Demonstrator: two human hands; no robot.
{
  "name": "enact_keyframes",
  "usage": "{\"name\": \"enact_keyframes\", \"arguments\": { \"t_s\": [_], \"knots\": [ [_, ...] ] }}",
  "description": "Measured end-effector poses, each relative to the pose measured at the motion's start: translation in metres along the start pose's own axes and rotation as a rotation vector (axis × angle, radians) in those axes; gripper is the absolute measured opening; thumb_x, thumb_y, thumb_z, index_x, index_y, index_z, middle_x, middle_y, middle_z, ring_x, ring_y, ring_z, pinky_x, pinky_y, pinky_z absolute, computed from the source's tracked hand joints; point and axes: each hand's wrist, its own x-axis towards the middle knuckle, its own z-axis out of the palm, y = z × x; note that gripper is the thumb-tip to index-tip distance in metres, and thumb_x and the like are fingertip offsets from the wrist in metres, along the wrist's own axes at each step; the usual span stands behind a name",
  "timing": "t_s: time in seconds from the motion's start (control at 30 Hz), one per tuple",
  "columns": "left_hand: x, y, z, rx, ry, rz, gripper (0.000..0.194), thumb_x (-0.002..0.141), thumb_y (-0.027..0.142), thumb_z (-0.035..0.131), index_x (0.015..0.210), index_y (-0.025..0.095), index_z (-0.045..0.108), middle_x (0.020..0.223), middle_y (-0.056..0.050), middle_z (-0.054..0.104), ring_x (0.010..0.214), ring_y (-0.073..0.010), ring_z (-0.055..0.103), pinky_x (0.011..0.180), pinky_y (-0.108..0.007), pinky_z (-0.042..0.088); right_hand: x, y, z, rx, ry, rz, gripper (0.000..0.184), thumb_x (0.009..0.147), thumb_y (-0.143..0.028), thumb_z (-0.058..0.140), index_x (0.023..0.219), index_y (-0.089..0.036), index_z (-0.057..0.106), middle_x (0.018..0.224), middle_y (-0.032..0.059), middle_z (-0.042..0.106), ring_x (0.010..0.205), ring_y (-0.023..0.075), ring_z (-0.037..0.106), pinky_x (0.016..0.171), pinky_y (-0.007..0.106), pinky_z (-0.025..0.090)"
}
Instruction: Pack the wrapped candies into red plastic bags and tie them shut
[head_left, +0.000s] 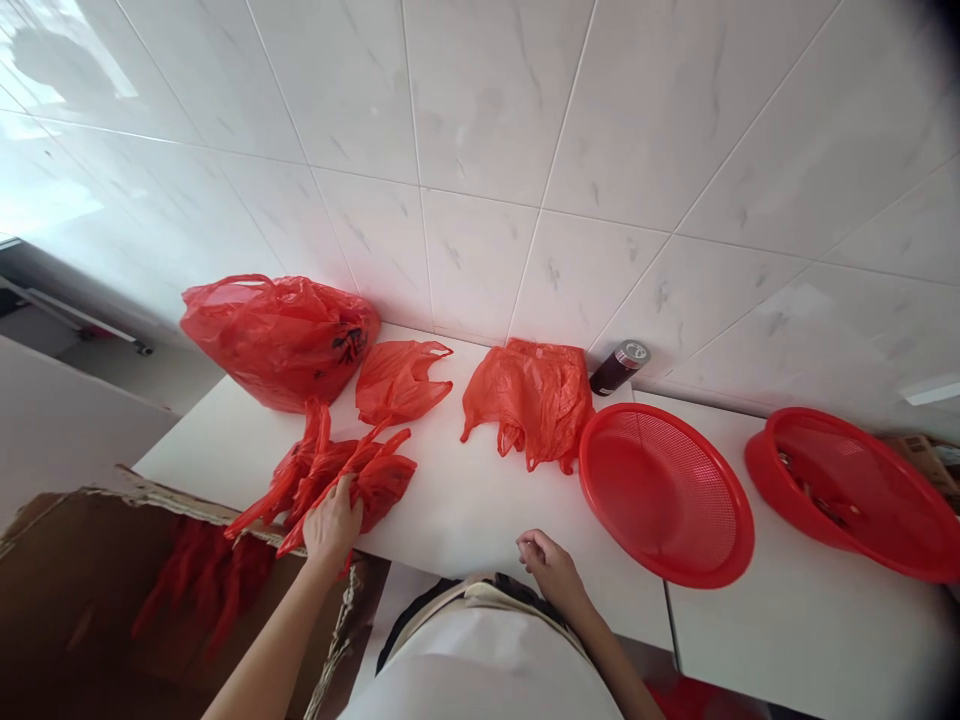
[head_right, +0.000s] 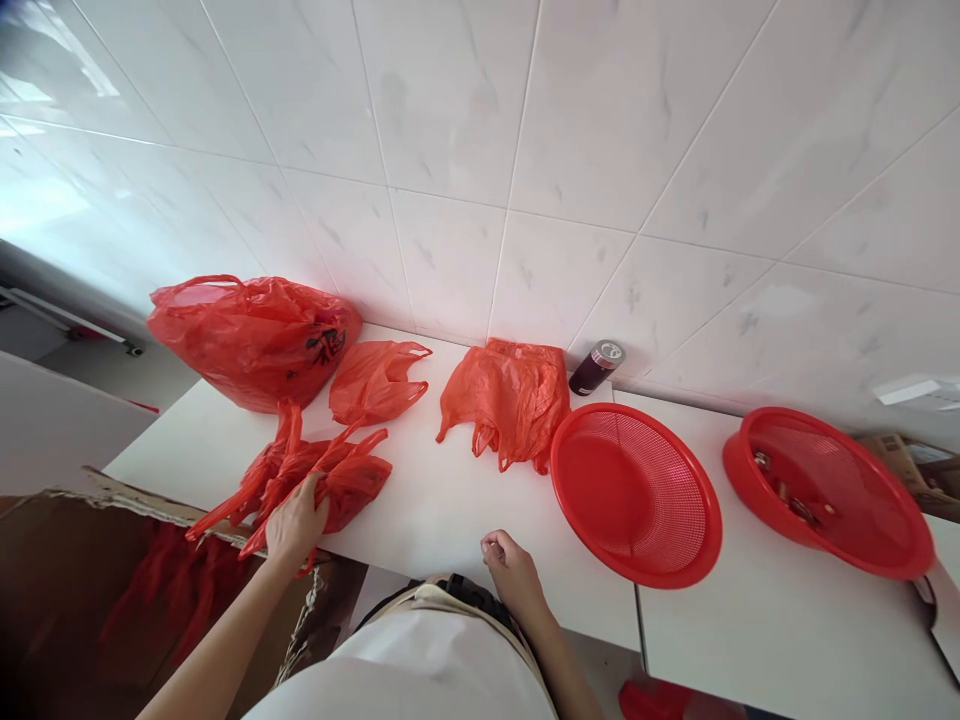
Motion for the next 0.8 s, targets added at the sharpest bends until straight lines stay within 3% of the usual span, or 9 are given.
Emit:
{"name": "enact_keyframes", "arguments": {
  "t_s": [0.07,0.17,0.27,0.33,0.43,0.53,0.67,0.8],
  "knots": [
    [-0.004,-0.003,-0.001,0.012,-0.017,-0.037,0.048,0.09,0.034,0.034,0.133,0.016,0.046,0.115,-0.016,0.066,0.089,-0.0321,0.066,0.075,-0.041,0.048,0.001,0.0,0.0,-0.001,-0.002,-0.006,0.031,0.087,-0.05,0.042,0.087,-0.023,0.057,0.075,0.0018,0.061,0.072,0.0213,0.058,0.07,0.032,0.043],
    [-0.01,-0.001,-0.004,0.032,-0.023,-0.066,0.052,0.089,0.045,0.038,0.129,0.014,0.052,0.112,-0.02,0.063,0.097,-0.0372,0.062,0.076,-0.045,0.047,0.004,-0.003,0.001,-0.021,-0.003,-0.042,0.03,0.087,-0.048,0.042,0.087,-0.022,0.056,0.076,0.0021,0.061,0.073,0.0212,0.058,0.069,0.031,0.043],
    [-0.011,0.006,-0.01,0.041,0.091,-0.063,0.054,0.087,0.053,0.04,0.126,0.019,0.055,0.12,-0.019,0.057,0.11,-0.0388,0.054,0.083,-0.047,0.044,0.009,-0.006,0.001,-0.042,-0.004,-0.08,0.03,0.088,-0.048,0.042,0.088,-0.022,0.056,0.077,0.0027,0.06,0.074,0.0216,0.058,0.068,0.031,0.042],
    [-0.007,0.008,-0.012,0.034,0.172,-0.065,0.057,0.085,0.055,0.043,0.131,0.021,0.051,0.129,-0.018,0.051,0.117,-0.0392,0.048,0.089,-0.049,0.041,0.011,-0.006,0.002,-0.05,-0.008,-0.097,0.03,0.089,-0.048,0.042,0.088,-0.022,0.056,0.077,0.0029,0.06,0.074,0.0218,0.058,0.068,0.031,0.042],
    [0.008,0.004,-0.01,-0.009,0.105,-0.089,0.07,0.08,0.052,0.053,0.139,0.015,0.041,0.131,-0.022,0.051,0.119,-0.0431,0.046,0.092,-0.055,0.037,0.014,-0.003,0.002,-0.05,-0.012,-0.115,0.03,0.089,-0.049,0.043,0.089,-0.022,0.057,0.076,0.0029,0.06,0.073,0.0217,0.057,0.068,0.031,0.042],
    [0.021,-0.006,-0.005,-0.094,0.004,-0.097,0.059,0.08,0.045,0.055,0.129,0.011,0.049,0.113,-0.02,0.064,0.104,-0.04,0.058,0.082,-0.049,0.044,0.014,0.0,0.0,-0.053,-0.023,-0.112,0.032,0.089,-0.05,0.041,0.09,-0.022,0.056,0.076,0.0028,0.06,0.071,0.0212,0.057,0.067,0.03,0.043],
    [0.025,-0.014,0.001,-0.189,0.053,-0.155,0.044,0.089,0.04,0.043,0.125,0.014,0.047,0.111,-0.014,0.065,0.098,-0.0307,0.063,0.073,-0.037,0.048,0.009,0.003,-0.002,-0.06,-0.011,-0.071,0.035,0.09,-0.052,0.04,0.092,-0.021,0.057,0.077,0.0026,0.061,0.072,0.0206,0.058,0.068,0.029,0.043],
    [0.021,-0.012,0.0,-0.181,0.132,-0.22,0.052,0.088,0.042,0.045,0.131,0.012,0.043,0.119,-0.021,0.056,0.111,-0.0363,0.055,0.083,-0.043,0.046,0.004,0.004,-0.003,-0.066,-0.008,-0.047,0.034,0.089,-0.05,0.04,0.09,-0.021,0.057,0.076,0.0021,0.06,0.071,0.0198,0.057,0.068,0.028,0.042]
  ]
}}
